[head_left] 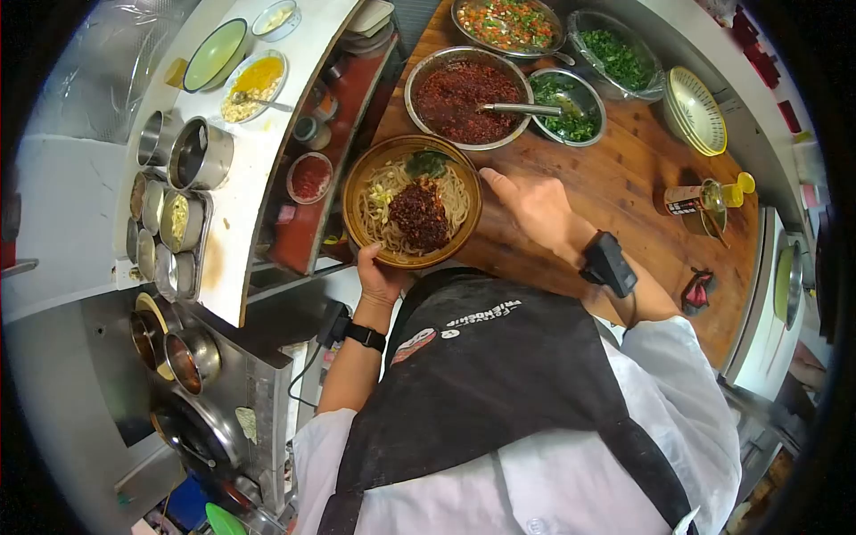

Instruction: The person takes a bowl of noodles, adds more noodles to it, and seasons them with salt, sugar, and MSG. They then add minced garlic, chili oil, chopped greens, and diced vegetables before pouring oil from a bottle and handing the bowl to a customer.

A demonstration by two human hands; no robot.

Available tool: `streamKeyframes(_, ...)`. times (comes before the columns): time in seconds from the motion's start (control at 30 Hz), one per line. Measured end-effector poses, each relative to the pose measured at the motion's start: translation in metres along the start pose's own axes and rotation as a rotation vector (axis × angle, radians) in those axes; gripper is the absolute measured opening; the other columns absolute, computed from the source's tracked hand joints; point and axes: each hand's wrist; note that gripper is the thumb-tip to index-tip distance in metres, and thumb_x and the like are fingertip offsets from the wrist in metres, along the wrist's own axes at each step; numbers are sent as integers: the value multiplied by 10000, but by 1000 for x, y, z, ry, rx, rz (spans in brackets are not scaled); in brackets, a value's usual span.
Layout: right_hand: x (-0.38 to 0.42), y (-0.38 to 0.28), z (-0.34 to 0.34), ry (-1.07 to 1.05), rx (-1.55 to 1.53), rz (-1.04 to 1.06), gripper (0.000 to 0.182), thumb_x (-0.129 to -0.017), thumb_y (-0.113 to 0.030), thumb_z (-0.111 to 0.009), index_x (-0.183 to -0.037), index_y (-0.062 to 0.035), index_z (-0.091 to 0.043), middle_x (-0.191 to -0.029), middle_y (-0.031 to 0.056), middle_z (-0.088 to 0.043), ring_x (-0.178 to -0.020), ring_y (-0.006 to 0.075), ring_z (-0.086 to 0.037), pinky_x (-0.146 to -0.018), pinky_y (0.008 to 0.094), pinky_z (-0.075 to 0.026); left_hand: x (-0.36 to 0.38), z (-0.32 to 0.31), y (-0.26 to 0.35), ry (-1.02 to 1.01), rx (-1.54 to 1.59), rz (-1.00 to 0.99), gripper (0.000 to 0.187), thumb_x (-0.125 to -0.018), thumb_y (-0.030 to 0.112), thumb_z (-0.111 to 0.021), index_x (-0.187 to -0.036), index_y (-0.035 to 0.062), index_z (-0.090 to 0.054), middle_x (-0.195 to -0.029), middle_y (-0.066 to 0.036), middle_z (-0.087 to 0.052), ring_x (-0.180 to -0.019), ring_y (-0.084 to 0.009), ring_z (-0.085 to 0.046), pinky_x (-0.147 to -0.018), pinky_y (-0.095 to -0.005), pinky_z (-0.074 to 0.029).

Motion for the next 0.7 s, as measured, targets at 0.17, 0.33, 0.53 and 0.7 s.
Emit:
streamKeyframes(0.17,-1,-2,5,276,-14,-37,316,-771,-63,-508,-1087,-60,-511,-753,151,-590,-635,290,-591,-523,381,-461,2,-4,3,-49,4,-7,567,-678,252,-510,-1207,89,-385,-1166,-98,-475,-1088,-267,-454,-924,-437,-382)
streamKeyframes(0.33,11,28,37,311,-1153,-529,215,-869,-118,-473,-1040,-1,-534,-596,-87,-422,-454,22,-322,-405,176,-275,11,-11,10,-67,35,43,600,-671,222,-521,-1228,57,-369,-1190,-103,-465,-1096,-275,-449,-947,-435,-353)
streamKeyframes(0.53,48,111,57,482,-973,-793,200,-843,-72,-440,-997,-10,-551,-605,-54,-454,-483,17,-361,-414,168,-272,3,1,3,-70,19,12,658,-648,253,-526,-1259,85,-350,-1228,-95,-443,-1120,-287,-432,-949,-448,-347)
streamKeyframes(0.7,18,163,55,57,-488,-764,254,-821,-196,-461,-957,-15,-577,-854,166,-607,-815,272,-587,-720,365,-450,7,-7,2,-23,-22,-5,651,-641,263,-504,-1250,85,-363,-1216,-90,-456,-1115,-275,-438,-937,-440,-357)
Point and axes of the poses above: each hand's wrist, its own x-axis away from the middle knuckle, its own z-axis out of the back of the hand, y = z × x
